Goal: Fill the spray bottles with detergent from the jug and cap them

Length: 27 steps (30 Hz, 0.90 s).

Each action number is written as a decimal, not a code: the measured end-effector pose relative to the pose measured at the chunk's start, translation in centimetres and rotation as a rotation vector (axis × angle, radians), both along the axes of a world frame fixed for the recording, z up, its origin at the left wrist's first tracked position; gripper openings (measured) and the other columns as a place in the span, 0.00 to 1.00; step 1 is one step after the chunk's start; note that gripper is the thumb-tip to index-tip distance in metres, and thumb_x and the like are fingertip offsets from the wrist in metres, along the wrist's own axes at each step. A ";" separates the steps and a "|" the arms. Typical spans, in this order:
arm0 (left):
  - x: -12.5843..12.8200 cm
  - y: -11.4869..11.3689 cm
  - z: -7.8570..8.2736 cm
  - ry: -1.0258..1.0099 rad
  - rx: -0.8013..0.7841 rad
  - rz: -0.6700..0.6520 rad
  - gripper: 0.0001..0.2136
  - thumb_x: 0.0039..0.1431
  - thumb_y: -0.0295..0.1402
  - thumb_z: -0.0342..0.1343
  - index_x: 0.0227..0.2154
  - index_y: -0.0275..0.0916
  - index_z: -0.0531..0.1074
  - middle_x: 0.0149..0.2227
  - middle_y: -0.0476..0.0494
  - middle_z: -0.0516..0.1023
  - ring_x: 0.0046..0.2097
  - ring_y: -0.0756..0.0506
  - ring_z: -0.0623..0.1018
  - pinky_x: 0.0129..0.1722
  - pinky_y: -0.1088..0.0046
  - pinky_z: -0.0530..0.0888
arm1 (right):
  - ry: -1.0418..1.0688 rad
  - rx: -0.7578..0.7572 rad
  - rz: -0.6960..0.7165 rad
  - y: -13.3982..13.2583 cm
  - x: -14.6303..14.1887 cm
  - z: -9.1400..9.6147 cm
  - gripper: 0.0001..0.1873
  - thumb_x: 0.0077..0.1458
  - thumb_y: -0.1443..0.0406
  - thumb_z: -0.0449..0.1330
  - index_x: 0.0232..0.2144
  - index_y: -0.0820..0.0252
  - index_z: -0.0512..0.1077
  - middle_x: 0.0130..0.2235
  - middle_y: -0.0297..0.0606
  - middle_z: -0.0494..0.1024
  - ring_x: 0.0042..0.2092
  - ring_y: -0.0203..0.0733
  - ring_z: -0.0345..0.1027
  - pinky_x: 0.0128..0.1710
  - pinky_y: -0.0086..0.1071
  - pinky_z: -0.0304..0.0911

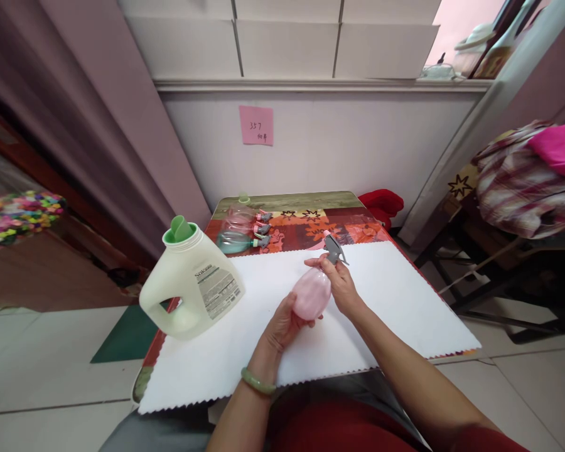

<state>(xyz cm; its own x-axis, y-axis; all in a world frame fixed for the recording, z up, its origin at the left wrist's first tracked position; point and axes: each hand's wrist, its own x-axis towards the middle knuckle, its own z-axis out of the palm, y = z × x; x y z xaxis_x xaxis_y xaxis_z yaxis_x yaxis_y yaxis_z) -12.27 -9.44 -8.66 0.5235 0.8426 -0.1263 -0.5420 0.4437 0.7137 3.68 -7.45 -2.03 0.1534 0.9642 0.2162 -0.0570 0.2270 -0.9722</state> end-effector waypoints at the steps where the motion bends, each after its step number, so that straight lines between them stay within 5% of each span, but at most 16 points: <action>1: 0.0 -0.1 0.1 0.005 0.038 0.003 0.30 0.58 0.55 0.61 0.55 0.36 0.74 0.46 0.30 0.80 0.36 0.41 0.81 0.27 0.70 0.72 | 0.003 -0.009 -0.004 0.0 0.1 0.1 0.23 0.62 0.45 0.58 0.38 0.55 0.80 0.47 0.40 0.83 0.50 0.50 0.74 0.56 0.44 0.64; 7: 0.0 -0.1 0.7 0.023 0.112 0.039 0.28 0.55 0.47 0.67 0.55 0.39 0.72 0.54 0.31 0.75 0.45 0.37 0.79 0.32 0.65 0.79 | 0.018 -0.063 -0.045 -0.2 -0.5 0.4 0.24 0.60 0.44 0.59 0.40 0.57 0.76 0.48 0.44 0.83 0.53 0.52 0.74 0.60 0.48 0.62; 12: 0.0 0.0 0.9 0.000 0.095 0.061 0.29 0.52 0.40 0.70 0.56 0.42 0.69 0.56 0.35 0.73 0.48 0.37 0.78 0.39 0.61 0.80 | 0.135 -0.096 -0.013 -0.4 -0.6 -0.8 0.36 0.42 0.51 0.75 0.51 0.52 0.68 0.60 0.46 0.75 0.59 0.54 0.72 0.56 0.47 0.68; 16: 0.0 0.0 1.1 -0.032 0.036 0.099 0.33 0.48 0.34 0.73 0.57 0.45 0.67 0.58 0.37 0.74 0.54 0.38 0.77 0.53 0.61 0.75 | -0.087 -0.161 0.031 -1.4 0.6 -1.5 0.36 0.41 0.53 0.75 0.51 0.53 0.68 0.53 0.43 0.79 0.51 0.51 0.75 0.54 0.47 0.70; 21: 0.2 0.1 1.1 0.041 0.025 0.084 0.35 0.46 0.30 0.75 0.57 0.45 0.67 0.53 0.39 0.78 0.52 0.39 0.79 0.52 0.64 0.74 | -0.356 -0.284 0.063 -2.5 1.8 -2.1 0.42 0.36 0.52 0.77 0.53 0.57 0.71 0.50 0.44 0.81 0.50 0.56 0.76 0.52 0.50 0.70; 27: 0.5 0.4 0.7 0.028 -0.013 0.112 0.36 0.51 0.34 0.73 0.62 0.43 0.65 0.59 0.34 0.76 0.59 0.36 0.76 0.60 0.56 0.71 | -0.366 -0.291 0.016 0.7 5.1 -3.4 0.38 0.39 0.48 0.75 0.50 0.58 0.74 0.49 0.44 0.82 0.49 0.54 0.77 0.53 0.48 0.71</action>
